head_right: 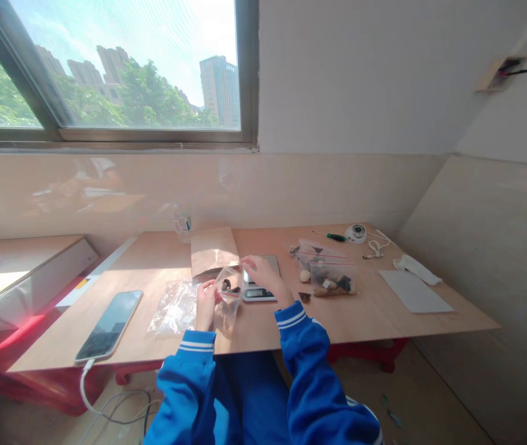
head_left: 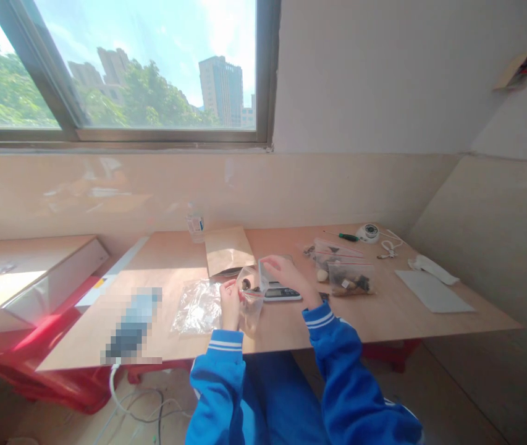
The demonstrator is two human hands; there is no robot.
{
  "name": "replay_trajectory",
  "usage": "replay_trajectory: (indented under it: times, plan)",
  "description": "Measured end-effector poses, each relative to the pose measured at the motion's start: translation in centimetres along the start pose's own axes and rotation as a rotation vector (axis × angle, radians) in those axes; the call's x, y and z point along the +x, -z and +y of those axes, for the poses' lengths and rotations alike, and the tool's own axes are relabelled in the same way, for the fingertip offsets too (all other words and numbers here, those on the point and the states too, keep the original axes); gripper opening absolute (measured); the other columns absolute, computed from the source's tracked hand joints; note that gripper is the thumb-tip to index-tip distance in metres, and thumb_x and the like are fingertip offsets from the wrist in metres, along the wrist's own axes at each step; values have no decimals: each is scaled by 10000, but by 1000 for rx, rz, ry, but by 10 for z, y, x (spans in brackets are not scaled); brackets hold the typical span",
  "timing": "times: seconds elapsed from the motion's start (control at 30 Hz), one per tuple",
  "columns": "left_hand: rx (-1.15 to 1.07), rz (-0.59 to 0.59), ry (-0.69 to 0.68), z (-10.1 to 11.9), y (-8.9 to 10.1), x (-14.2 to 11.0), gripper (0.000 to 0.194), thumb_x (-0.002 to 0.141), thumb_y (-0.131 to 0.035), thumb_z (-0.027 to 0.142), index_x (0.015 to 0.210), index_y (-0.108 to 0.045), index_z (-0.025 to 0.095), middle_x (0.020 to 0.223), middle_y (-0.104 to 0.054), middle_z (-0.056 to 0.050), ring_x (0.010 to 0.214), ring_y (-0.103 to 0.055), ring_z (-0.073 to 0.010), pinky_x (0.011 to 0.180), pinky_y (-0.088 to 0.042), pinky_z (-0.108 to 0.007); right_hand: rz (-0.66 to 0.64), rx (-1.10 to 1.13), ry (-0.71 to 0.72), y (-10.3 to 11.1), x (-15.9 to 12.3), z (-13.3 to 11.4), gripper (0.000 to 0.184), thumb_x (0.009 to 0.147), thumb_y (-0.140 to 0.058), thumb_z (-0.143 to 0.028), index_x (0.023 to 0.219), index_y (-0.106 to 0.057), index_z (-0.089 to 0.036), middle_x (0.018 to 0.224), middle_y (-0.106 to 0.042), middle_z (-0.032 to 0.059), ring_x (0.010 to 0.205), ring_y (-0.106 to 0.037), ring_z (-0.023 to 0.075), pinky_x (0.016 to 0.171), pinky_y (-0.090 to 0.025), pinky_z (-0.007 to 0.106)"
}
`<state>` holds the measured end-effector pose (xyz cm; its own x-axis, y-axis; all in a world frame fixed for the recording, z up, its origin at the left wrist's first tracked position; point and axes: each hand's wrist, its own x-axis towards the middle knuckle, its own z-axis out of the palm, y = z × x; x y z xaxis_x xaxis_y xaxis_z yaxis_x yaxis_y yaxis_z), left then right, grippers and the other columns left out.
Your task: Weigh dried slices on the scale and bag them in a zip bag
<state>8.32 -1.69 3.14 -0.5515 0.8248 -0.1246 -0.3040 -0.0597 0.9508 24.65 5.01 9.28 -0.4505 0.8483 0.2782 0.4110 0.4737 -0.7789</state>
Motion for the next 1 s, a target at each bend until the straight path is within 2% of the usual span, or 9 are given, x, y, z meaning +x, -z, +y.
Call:
replay_trajectory:
  times: [0.13,0.3,0.4,0.53,0.63,0.73,0.8,0.9,1.0]
  plan:
    - [-75,-7,4,3,-1,-8,413,646,-717,342,948,-502,159,624,-552,51,521,-523,-85,568,-419,-219,-6,119,-87,-18,-38,1,396,869,-552,-444,1214,-601,-255,1250,-604,79,1145,-565,234,1000,-433,404]
    - [-226,-37,-28,6,-11,-27,541,629,-706,430,1048,-464,187,659,-515,68,531,-504,-64,599,-421,-203,75,472,-224,-49,-71,-5,880,754,-702,-457,1469,-207,-329,1419,-462,96,1139,-585,221,967,-476,417]
    - [-286,-111,-27,6,-17,-39,582,622,-733,396,1107,-477,200,752,-540,38,558,-521,-69,606,-445,-221,160,637,-189,-58,-70,-5,708,781,-669,-449,1395,-375,-251,1292,-587,106,1127,-599,223,980,-467,414]
    - [-270,-248,-57,0,-15,-45,539,730,-670,389,1196,-464,212,741,-551,16,588,-559,-122,657,-503,-303,273,644,-147,-56,-69,1,377,771,-668,-450,1044,-667,-190,1073,-705,94,1021,-649,253,958,-477,425]
    - [-106,-157,-157,-7,-6,-38,542,788,-612,434,1255,-459,205,762,-570,-1,650,-576,-140,711,-507,-316,364,676,-180,-51,-79,13,318,726,-711,-444,925,-701,-196,996,-727,84,965,-664,260,929,-493,431]
    - [75,35,-237,-15,4,-25,493,774,-642,427,1207,-545,213,1009,-601,-56,880,-596,-148,818,-477,-275,396,707,-196,-49,-91,27,278,727,-721,-426,889,-705,-201,999,-728,82,990,-656,257,962,-470,438]
    - [116,-16,-204,-18,7,-18,433,754,-665,416,1130,-612,209,1113,-602,-74,979,-588,-153,857,-464,-259,390,756,-186,-47,-96,34,272,746,-709,-422,907,-699,-202,1008,-726,78,1012,-650,252,993,-446,448]
    - [66,-203,-170,-19,3,-15,364,731,-686,401,1032,-667,198,1096,-647,-72,1026,-602,-162,872,-468,-256,368,814,-175,-46,-97,38,314,751,-704,-444,962,-685,-211,1059,-715,74,1060,-635,246,1017,-428,452]
    - [28,-214,-206,-19,-3,-19,312,701,-718,389,941,-688,190,1017,-680,-59,988,-622,-159,840,-483,-248,357,773,-183,-46,-95,39,372,720,-719,-491,964,-695,-210,1090,-707,84,1090,-623,252,1012,-436,437]
